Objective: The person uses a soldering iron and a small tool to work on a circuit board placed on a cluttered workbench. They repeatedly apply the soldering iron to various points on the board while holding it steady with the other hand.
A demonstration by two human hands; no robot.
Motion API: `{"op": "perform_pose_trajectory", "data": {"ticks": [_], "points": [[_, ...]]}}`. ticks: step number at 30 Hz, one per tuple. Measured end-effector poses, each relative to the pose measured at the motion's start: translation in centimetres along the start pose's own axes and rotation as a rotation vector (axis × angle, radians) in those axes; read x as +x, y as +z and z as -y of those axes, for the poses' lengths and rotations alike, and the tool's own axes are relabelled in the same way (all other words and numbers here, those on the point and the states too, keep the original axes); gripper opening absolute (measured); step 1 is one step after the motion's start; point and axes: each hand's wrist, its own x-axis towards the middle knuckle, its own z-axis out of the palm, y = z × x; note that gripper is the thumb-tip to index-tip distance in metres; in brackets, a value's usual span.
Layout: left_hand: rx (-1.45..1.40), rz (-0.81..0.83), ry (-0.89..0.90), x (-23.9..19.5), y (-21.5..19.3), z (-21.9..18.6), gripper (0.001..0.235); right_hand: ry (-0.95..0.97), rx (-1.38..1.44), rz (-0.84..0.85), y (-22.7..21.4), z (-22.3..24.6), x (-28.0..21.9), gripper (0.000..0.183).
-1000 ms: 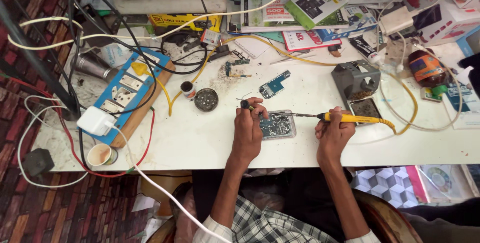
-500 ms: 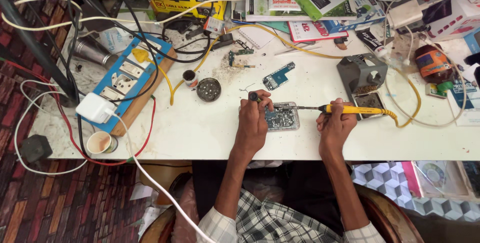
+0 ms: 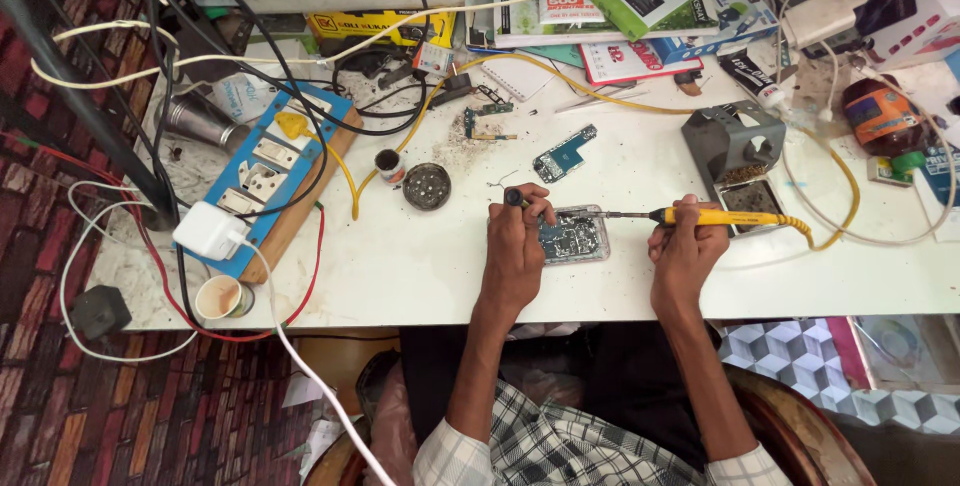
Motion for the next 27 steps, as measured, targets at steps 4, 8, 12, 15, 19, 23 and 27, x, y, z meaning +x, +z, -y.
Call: {"op": "perform_pose_trajectory", "data": {"ticks": [4,8,12,15,19,23,27], "points": [[-0.001,0.019,-0.027,0.01,0.00,-0.05,0.037,-0.017,0.036,-0.011,-0.21,-0.01,0.05,0.026],[-0.009,0.025,-0.043,0.02,-0.03,-0.01,0.040,-0.039,0.033,-0.022,-0.33,-0.17,0.06,0.026],[-0.009,0.012,-0.030,0.14,0.11,0.05,0.041,-0.022,0.014,-0.028,-0.40,-0.45,0.27,0.026],[0.005,0.007,-0.032,-0.03,0.17,0.09,0.039,-0.014,0.024,-0.033,-0.53,-0.65,0.30,0.026],[0.008,0.005,-0.023,0.07,0.21,0.10,0.032,-0.041,0.015,-0.014,-0.46,-0.61,0.49,0.026],[-0.014,0.002,-0.005,-0.10,0.02,0.42,0.027,-0.037,-0.010,0.009,-0.24,-0.72,0.15,0.026],[-0.018,0.001,0.015,-0.04,0.29,0.61,0.028,-0.035,0.020,0.003,-0.48,-0.58,0.18,0.026]]}}
